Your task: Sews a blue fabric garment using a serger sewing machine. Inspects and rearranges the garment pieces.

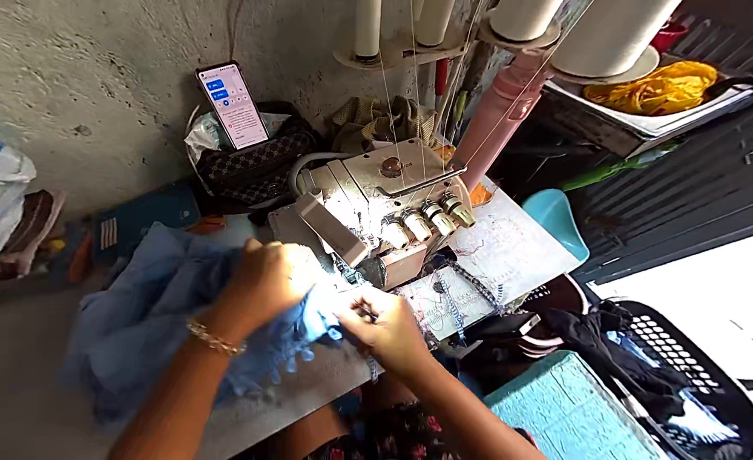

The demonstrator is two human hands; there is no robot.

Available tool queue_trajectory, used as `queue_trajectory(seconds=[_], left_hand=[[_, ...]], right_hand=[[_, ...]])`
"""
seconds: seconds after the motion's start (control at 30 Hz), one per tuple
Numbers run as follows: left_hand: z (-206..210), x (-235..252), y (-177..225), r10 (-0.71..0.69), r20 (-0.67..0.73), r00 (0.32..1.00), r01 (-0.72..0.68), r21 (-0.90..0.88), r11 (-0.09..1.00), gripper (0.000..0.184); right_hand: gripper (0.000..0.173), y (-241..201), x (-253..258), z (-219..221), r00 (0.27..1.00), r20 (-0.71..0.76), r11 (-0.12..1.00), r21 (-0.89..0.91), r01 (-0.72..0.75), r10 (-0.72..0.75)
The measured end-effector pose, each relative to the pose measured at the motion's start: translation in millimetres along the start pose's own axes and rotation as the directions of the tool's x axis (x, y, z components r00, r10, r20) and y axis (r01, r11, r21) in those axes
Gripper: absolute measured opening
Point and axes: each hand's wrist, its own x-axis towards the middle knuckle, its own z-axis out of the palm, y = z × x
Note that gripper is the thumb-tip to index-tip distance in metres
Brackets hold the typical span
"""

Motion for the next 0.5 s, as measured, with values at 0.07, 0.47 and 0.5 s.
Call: queue_trajectory(seconds=[0.07,0.47,0.5], left_hand=[[27.1,1.3,2.3,-0.063,-0.005,0.998,0.062,-0.111,0.992,0.032],[6.6,25.7,3.7,-0.206,0.233,0.950,0.261,-0.233,0.937,0.028],[7.8,27.3,1.5,-0.197,0.210,0.958,0.243,-0.224,0.944,0.030]], right_hand=[[0.019,13.2,-1.2,-12.2,0.998,-0.068,0.990,-0.136,-0.028,0.019],[0.025,35.0,11.9,-12.2,0.994,-0.046,0.937,0.340,-0.075,0.097],[0.025,36.8,11.9,-9.3,0.994,-0.062,0.916,0.396,-0.057,0.089]])
